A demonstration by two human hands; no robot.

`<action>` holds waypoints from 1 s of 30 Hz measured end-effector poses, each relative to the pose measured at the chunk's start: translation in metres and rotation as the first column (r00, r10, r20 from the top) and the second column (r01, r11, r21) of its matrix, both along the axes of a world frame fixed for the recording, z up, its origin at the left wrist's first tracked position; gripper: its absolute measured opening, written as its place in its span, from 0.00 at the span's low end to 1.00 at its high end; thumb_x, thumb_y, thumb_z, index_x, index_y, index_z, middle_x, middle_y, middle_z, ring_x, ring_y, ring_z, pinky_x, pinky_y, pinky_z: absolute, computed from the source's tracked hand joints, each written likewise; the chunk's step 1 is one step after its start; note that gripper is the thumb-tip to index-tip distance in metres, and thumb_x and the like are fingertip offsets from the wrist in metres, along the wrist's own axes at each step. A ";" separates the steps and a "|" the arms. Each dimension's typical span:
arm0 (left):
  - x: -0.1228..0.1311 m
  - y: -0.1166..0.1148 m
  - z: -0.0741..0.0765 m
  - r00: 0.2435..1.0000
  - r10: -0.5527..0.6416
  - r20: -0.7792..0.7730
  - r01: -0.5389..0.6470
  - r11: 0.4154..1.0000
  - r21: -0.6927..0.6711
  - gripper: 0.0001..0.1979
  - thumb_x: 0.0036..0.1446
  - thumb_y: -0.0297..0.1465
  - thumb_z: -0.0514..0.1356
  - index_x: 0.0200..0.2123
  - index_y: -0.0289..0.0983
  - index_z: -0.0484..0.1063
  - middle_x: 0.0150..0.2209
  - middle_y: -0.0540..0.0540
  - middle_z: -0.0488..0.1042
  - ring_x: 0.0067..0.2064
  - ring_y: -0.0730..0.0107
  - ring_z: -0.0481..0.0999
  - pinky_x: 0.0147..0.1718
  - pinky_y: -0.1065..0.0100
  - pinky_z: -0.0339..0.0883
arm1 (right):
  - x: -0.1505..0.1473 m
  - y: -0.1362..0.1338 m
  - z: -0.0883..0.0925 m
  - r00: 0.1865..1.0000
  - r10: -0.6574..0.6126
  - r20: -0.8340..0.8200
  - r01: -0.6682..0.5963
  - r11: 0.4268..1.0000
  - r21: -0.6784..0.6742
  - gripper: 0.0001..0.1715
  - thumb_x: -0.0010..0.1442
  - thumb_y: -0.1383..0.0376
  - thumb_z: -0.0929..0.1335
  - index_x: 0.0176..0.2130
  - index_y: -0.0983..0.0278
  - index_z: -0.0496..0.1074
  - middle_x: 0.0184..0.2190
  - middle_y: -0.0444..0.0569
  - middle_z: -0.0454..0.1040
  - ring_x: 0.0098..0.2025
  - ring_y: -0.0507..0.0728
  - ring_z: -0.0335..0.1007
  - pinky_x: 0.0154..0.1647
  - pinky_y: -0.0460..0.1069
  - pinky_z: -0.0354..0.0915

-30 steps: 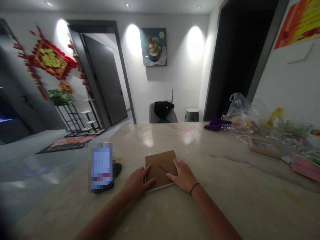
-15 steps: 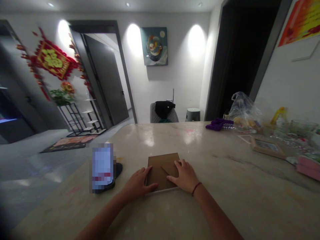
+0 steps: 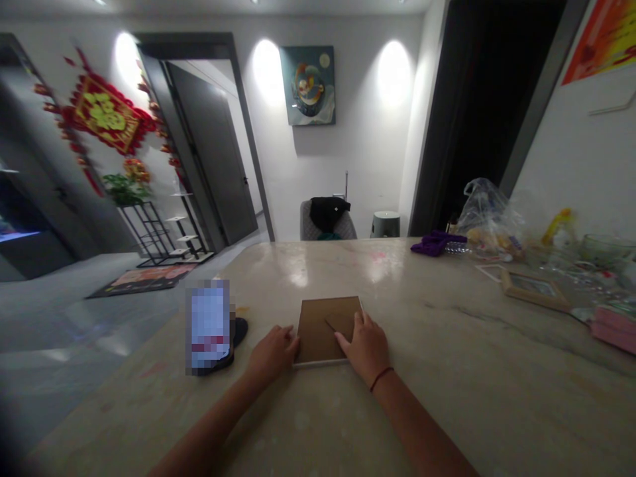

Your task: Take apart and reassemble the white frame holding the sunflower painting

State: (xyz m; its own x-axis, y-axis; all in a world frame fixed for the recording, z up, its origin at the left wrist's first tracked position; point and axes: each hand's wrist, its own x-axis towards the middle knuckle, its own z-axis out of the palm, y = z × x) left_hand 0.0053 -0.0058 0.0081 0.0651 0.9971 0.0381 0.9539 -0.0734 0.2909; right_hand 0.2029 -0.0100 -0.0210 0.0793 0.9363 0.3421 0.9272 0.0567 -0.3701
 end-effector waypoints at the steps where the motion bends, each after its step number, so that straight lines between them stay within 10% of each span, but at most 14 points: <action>1: 0.001 -0.001 0.000 1.000 -0.002 -0.006 0.002 1.000 -0.003 0.18 0.56 0.38 0.47 0.42 0.37 0.70 0.39 0.42 0.70 0.39 0.65 0.71 0.35 0.69 0.59 | -0.001 0.000 0.000 1.000 -0.023 0.003 0.023 1.000 -0.003 0.33 0.52 0.53 0.63 0.51 0.71 0.62 0.48 0.62 0.66 0.49 0.63 0.63 0.47 0.53 0.58; 15: 0.002 -0.001 -0.002 0.983 0.027 0.180 -0.037 0.998 0.050 0.16 0.56 0.34 0.48 0.45 0.40 0.70 0.40 0.45 0.73 0.39 0.69 0.72 0.35 0.72 0.59 | -0.005 -0.010 0.003 0.953 0.286 0.097 -0.276 0.955 -0.108 0.52 0.45 0.38 0.61 0.56 0.71 0.57 0.62 0.61 0.44 0.63 0.66 0.34 0.60 0.60 0.37; 25: 0.000 0.003 -0.004 0.955 0.089 0.284 -0.093 0.996 0.000 0.21 0.56 0.36 0.48 0.51 0.37 0.65 0.43 0.44 0.74 0.42 0.68 0.73 0.39 0.72 0.60 | -0.017 -0.019 0.012 0.892 0.437 0.117 -0.415 0.893 -0.174 0.50 0.49 0.40 0.59 0.58 0.70 0.54 0.60 0.59 0.52 0.61 0.66 0.44 0.60 0.57 0.44; 30: -0.008 0.015 -0.003 0.824 0.034 0.565 0.014 0.997 -0.079 0.20 0.54 0.39 0.50 0.42 0.34 0.73 0.40 0.44 0.76 0.42 0.63 0.74 0.40 0.69 0.63 | -0.013 -0.019 0.016 0.900 0.431 0.059 -0.420 0.896 -0.141 0.45 0.50 0.41 0.59 0.58 0.67 0.55 0.59 0.57 0.53 0.61 0.64 0.46 0.59 0.57 0.46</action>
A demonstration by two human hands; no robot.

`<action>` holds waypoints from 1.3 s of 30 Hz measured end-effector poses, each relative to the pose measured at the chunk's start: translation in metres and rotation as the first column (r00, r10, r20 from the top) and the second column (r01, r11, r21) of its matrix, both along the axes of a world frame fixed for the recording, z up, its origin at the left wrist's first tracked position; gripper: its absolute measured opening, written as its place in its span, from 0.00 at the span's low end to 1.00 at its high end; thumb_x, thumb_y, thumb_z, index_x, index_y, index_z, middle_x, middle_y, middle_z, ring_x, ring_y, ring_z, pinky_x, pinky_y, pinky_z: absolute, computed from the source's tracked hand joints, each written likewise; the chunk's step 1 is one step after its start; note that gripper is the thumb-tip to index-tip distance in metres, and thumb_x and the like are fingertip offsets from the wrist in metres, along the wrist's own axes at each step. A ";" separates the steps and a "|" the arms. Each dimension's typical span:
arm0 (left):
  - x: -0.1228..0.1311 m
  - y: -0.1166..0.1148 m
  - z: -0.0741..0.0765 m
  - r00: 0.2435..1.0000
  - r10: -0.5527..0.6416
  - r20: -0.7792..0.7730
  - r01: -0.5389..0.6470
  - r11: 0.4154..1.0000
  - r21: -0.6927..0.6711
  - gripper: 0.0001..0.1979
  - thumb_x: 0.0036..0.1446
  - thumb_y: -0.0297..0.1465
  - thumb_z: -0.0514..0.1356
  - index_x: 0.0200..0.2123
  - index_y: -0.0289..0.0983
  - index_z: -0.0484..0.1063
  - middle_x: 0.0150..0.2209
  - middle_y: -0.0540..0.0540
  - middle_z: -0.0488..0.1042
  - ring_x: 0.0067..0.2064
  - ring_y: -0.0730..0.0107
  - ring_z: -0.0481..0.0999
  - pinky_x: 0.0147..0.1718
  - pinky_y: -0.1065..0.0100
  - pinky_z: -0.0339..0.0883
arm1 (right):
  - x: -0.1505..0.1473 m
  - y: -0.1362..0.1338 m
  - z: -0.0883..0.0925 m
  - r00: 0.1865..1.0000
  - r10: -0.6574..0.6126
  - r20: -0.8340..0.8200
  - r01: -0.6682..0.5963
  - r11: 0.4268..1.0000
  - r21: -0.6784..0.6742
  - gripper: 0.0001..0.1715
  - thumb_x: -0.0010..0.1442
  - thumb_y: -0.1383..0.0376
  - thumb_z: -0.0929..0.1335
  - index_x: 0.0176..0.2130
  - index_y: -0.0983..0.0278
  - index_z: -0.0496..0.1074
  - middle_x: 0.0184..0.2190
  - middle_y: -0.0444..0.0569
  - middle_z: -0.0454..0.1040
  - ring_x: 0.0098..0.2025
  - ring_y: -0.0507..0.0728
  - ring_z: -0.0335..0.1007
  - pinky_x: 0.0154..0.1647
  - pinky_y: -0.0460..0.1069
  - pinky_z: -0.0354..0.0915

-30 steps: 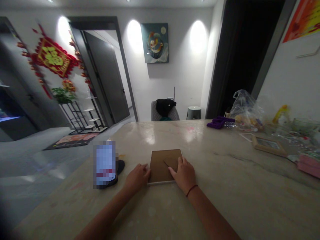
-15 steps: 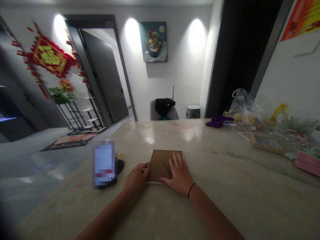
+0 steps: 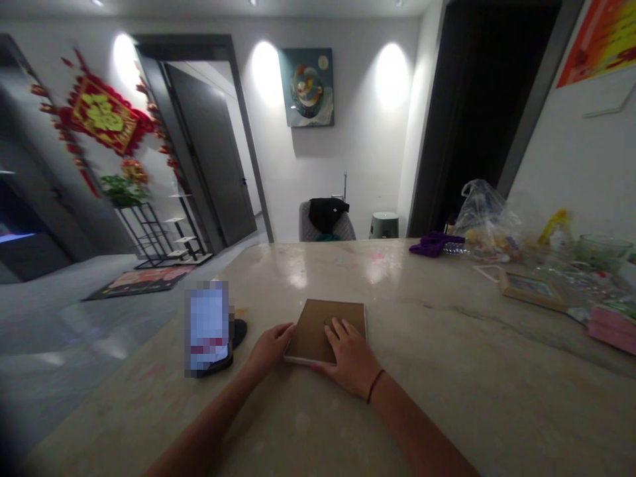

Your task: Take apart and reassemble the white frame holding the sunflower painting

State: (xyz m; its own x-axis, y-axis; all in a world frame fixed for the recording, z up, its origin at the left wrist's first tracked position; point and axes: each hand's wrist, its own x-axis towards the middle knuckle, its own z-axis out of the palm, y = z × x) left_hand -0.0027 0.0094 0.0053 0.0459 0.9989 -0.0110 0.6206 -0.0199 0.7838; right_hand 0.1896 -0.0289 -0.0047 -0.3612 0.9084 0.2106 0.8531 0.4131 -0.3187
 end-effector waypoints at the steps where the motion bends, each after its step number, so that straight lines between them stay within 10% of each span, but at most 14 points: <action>1: -0.001 0.001 0.001 0.996 -0.037 0.082 0.039 0.999 -0.023 0.19 0.53 0.39 0.50 0.38 0.34 0.75 0.38 0.45 0.77 0.41 0.62 0.74 0.39 0.69 0.63 | 0.001 0.000 0.000 1.000 0.000 -0.018 0.000 1.000 -0.001 0.45 0.51 0.42 0.59 0.58 0.66 0.56 0.60 0.56 0.53 0.61 0.64 0.46 0.59 0.57 0.46; 13: 0.001 -0.006 0.006 0.814 0.142 0.564 0.025 0.961 -0.277 0.24 0.45 0.37 0.59 0.48 0.38 0.67 0.36 0.47 0.74 0.27 0.77 0.70 0.22 0.76 0.64 | -0.002 0.000 0.006 0.998 0.068 0.010 -0.068 0.983 0.170 0.38 0.49 0.56 0.65 0.57 0.67 0.57 0.58 0.55 0.56 0.59 0.62 0.48 0.61 0.59 0.41; 21: 0.000 -0.008 0.016 0.741 0.152 0.654 0.009 0.972 -0.236 0.21 0.51 0.39 0.52 0.46 0.35 0.67 0.37 0.42 0.73 0.26 0.78 0.71 0.24 0.75 0.64 | 0.000 0.002 0.012 0.942 -0.121 -0.312 0.190 0.962 0.199 0.28 0.50 0.68 0.62 0.52 0.61 0.64 0.52 0.51 0.65 0.53 0.59 0.58 0.55 0.55 0.54; 24: 0.000 -0.010 0.016 0.767 0.149 0.624 0.009 0.970 -0.244 0.20 0.50 0.39 0.53 0.44 0.35 0.68 0.39 0.41 0.74 0.27 0.76 0.72 0.25 0.74 0.65 | 0.003 0.008 0.010 0.751 -0.102 -0.652 0.246 0.960 0.134 0.23 0.52 0.64 0.61 0.50 0.62 0.66 0.50 0.51 0.68 0.52 0.58 0.61 0.53 0.55 0.57; 31: 0.006 -0.007 0.003 0.730 0.163 0.664 0.198 0.880 -0.432 0.18 0.50 0.40 0.56 0.41 0.35 0.68 0.42 0.39 0.74 0.32 0.70 0.76 0.28 0.69 0.70 | 0.002 0.019 0.011 -0.121 -0.310 -0.943 -0.035 0.951 -0.308 0.23 0.48 0.54 0.66 0.39 0.66 0.70 0.36 0.52 0.76 0.38 0.61 0.72 0.39 0.55 0.67; 35: 0.007 -0.006 -0.001 0.690 0.141 0.710 0.258 0.869 -0.423 0.18 0.49 0.40 0.58 0.40 0.34 0.68 0.42 0.40 0.74 0.33 0.70 0.76 0.29 0.69 0.70 | -0.002 0.017 0.013 -0.240 -0.348 -0.906 -0.207 0.930 -0.302 0.23 0.48 0.56 0.65 0.42 0.65 0.69 0.39 0.52 0.75 0.40 0.61 0.72 0.38 0.55 0.68; 39: 0.007 -0.007 -0.002 0.666 0.146 0.731 0.236 0.889 -0.393 0.17 0.47 0.36 0.62 0.39 0.34 0.67 0.39 0.41 0.75 0.33 0.71 0.76 0.29 0.71 0.70 | 0.000 0.014 0.013 -0.164 -0.363 -0.917 -0.296 0.905 -0.305 0.24 0.47 0.57 0.66 0.43 0.66 0.69 0.39 0.53 0.75 0.41 0.62 0.71 0.39 0.56 0.67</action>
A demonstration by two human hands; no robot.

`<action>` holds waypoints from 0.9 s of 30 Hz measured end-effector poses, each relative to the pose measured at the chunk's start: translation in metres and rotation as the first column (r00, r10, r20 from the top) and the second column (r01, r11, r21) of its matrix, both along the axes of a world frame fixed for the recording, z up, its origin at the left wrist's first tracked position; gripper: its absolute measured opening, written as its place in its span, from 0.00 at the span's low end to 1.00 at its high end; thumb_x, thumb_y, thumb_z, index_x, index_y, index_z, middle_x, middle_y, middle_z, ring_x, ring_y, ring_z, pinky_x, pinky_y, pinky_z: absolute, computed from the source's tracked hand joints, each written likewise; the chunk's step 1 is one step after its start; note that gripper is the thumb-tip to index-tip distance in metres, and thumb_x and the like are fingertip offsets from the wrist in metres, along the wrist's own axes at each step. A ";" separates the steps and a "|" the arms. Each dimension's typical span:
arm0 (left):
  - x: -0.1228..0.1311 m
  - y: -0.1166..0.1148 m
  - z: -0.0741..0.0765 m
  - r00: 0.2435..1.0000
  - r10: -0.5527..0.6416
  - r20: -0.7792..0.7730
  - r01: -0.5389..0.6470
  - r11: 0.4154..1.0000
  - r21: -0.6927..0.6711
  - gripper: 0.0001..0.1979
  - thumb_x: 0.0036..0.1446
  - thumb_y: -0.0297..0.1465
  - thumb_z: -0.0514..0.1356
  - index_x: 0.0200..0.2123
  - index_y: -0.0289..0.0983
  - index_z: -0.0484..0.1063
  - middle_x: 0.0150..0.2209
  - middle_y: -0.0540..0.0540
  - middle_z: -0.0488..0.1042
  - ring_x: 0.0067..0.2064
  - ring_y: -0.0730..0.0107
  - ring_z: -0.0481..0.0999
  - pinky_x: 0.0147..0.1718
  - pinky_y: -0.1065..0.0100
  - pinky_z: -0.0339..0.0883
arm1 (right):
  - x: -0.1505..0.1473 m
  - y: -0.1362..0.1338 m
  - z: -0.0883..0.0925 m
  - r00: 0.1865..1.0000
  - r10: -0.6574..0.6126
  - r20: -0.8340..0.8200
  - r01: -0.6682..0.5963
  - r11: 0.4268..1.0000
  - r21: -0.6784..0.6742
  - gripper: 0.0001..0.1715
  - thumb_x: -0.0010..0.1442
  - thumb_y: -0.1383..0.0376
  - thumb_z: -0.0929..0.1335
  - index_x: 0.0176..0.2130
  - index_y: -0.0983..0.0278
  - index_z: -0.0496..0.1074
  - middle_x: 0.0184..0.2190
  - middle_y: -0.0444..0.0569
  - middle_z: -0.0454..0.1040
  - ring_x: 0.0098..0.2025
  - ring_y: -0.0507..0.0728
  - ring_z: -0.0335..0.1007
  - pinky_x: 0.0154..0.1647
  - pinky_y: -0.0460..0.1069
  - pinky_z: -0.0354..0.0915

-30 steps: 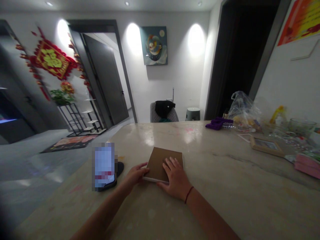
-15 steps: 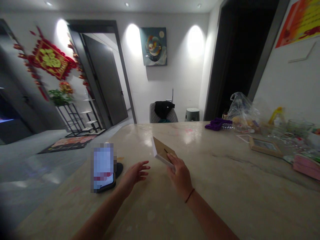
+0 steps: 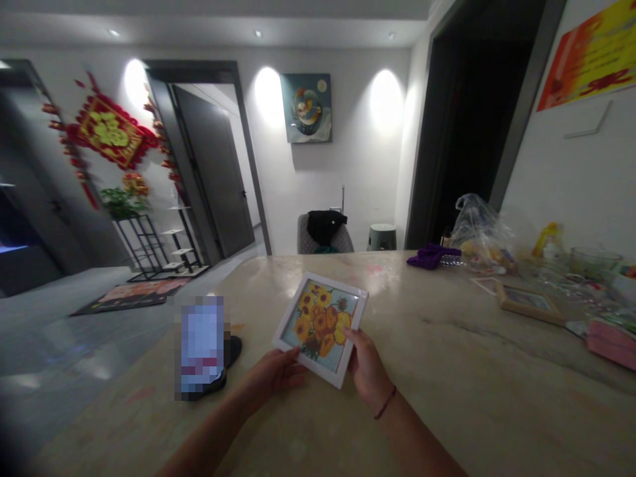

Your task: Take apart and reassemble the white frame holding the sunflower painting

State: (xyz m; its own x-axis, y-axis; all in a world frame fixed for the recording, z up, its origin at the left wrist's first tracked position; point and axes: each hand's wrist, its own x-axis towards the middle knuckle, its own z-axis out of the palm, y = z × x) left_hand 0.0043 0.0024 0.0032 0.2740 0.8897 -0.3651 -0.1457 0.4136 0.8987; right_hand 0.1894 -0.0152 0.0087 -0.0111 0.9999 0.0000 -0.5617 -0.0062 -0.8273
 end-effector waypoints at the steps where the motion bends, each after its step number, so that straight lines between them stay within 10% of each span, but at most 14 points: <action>1: -0.001 0.000 0.000 1.000 0.009 -0.010 -0.008 1.000 0.016 0.16 0.46 0.35 0.62 0.39 0.35 0.67 0.38 0.41 0.76 0.32 0.71 0.76 0.29 0.71 0.69 | 0.002 0.000 0.000 1.000 0.010 0.021 -0.010 1.000 0.015 0.23 0.46 0.58 0.67 0.42 0.66 0.70 0.39 0.53 0.75 0.41 0.62 0.71 0.39 0.56 0.67; 12: -0.012 0.007 0.013 0.980 0.177 -0.093 -0.149 0.956 0.252 0.18 0.47 0.40 0.60 0.39 0.35 0.70 0.34 0.43 0.77 0.33 0.67 0.76 0.33 0.68 0.69 | 0.031 0.012 -0.008 0.997 -0.039 0.068 0.041 0.999 -0.028 0.15 0.41 0.61 0.71 0.30 0.67 0.72 0.31 0.50 0.76 0.35 0.59 0.72 0.34 0.52 0.68; 27: -0.019 0.010 0.022 0.970 0.231 0.071 -0.240 0.952 0.191 0.25 0.54 0.36 0.54 0.55 0.37 0.56 0.43 0.42 0.74 0.37 0.68 0.76 0.34 0.69 0.70 | 0.033 0.012 -0.010 0.977 0.045 0.206 -0.029 0.996 -0.079 0.15 0.47 0.57 0.69 0.28 0.68 0.71 0.20 0.44 0.72 0.16 0.48 0.64 0.16 0.44 0.64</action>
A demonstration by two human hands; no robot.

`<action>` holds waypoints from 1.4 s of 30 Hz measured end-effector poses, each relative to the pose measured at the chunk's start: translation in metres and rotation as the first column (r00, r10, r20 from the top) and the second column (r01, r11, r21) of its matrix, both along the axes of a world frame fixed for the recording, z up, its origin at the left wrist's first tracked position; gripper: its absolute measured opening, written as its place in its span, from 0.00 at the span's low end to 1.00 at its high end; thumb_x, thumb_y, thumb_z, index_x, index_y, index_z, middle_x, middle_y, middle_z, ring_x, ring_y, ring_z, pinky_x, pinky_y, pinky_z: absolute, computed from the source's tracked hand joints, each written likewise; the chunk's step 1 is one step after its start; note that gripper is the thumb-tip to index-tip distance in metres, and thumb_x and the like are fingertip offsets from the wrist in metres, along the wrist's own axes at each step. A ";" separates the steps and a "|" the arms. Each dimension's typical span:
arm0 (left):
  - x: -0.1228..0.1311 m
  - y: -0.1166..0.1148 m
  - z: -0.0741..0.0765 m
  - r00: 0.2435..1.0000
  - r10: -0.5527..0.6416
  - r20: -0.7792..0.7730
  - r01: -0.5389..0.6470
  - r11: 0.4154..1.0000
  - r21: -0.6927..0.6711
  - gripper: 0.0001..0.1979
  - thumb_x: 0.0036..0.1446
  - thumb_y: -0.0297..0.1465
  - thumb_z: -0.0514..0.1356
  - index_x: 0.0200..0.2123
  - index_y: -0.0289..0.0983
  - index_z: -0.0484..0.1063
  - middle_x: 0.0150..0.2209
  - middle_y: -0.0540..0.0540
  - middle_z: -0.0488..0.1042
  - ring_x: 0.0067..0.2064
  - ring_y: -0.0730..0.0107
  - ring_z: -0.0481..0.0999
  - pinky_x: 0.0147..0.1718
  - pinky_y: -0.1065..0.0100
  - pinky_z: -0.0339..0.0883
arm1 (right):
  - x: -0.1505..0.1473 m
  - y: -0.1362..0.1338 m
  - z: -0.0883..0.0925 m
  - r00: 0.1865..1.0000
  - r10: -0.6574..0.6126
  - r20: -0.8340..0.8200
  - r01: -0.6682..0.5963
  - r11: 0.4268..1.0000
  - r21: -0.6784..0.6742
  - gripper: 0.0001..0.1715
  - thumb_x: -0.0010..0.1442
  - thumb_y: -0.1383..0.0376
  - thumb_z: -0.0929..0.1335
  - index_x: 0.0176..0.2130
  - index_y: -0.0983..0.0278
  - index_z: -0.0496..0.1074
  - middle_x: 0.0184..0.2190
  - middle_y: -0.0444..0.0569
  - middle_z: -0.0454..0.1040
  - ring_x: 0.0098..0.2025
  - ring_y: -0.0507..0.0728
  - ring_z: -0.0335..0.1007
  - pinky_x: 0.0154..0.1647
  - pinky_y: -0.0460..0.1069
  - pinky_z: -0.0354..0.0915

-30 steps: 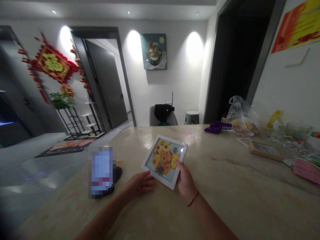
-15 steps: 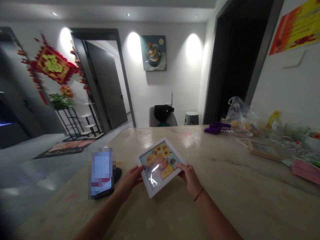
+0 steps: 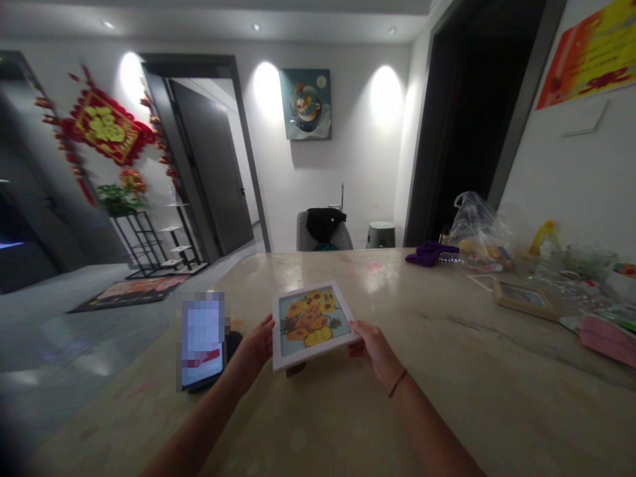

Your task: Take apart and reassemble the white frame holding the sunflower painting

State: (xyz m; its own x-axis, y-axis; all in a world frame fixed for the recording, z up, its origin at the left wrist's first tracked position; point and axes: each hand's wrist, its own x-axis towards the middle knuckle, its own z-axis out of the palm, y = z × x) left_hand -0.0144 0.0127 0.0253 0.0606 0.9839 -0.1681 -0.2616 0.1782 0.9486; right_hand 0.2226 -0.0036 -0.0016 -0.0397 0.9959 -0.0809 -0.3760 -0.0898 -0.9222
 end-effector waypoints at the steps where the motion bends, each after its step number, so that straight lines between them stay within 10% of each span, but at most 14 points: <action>1: 0.001 0.000 -0.002 0.999 0.042 0.021 -0.042 0.999 -0.014 0.29 0.53 0.32 0.56 0.57 0.39 0.50 0.46 0.41 0.71 0.38 0.70 0.76 0.35 0.70 0.69 | 0.000 0.001 -0.001 1.000 -0.010 0.008 0.011 1.000 -0.015 0.15 0.47 0.57 0.69 0.29 0.68 0.71 0.21 0.45 0.73 0.17 0.49 0.65 0.16 0.44 0.65; 14: 0.010 -0.004 -0.010 0.990 0.118 0.073 -0.109 0.987 -0.119 0.41 0.44 0.22 0.59 0.61 0.40 0.44 0.62 0.37 0.46 0.59 0.59 0.56 0.53 0.65 0.55 | 0.001 0.005 -0.008 0.985 0.042 0.165 -0.006 0.977 -0.214 0.07 0.53 0.67 0.65 0.33 0.70 0.68 0.22 0.45 0.72 0.16 0.47 0.66 0.13 0.41 0.62; 26: 0.008 0.000 -0.016 0.997 0.070 0.035 -0.070 0.998 0.004 0.42 0.42 0.22 0.55 0.61 0.39 0.42 0.63 0.39 0.43 0.62 0.63 0.48 0.57 0.65 0.48 | 0.002 0.003 -0.010 0.871 0.125 0.476 -0.162 0.986 0.038 0.25 0.41 0.65 0.71 0.41 0.66 0.68 0.28 0.43 0.73 0.21 0.46 0.63 0.14 0.40 0.58; 37: 0.007 0.001 -0.019 0.992 -0.017 -0.122 0.028 0.996 0.086 0.39 0.41 0.26 0.59 0.58 0.37 0.50 0.61 0.37 0.51 0.60 0.57 0.54 0.55 0.60 0.51 | 0.001 0.011 -0.018 0.931 -0.192 0.310 0.187 0.981 0.047 0.25 0.43 0.62 0.68 0.42 0.69 0.70 0.32 0.50 0.75 0.27 0.54 0.71 0.23 0.48 0.68; 42: 0.017 -0.012 -0.020 0.909 -0.347 -0.231 0.376 0.922 0.090 0.27 0.47 0.42 0.59 0.50 0.39 0.65 0.56 0.41 0.62 0.59 0.58 0.57 0.57 0.59 0.46 | 0.000 -0.002 0.013 0.690 -0.679 0.249 0.598 0.730 0.332 0.32 0.47 0.55 0.67 0.47 0.72 0.67 0.41 0.58 0.73 0.38 0.59 0.71 0.36 0.51 0.68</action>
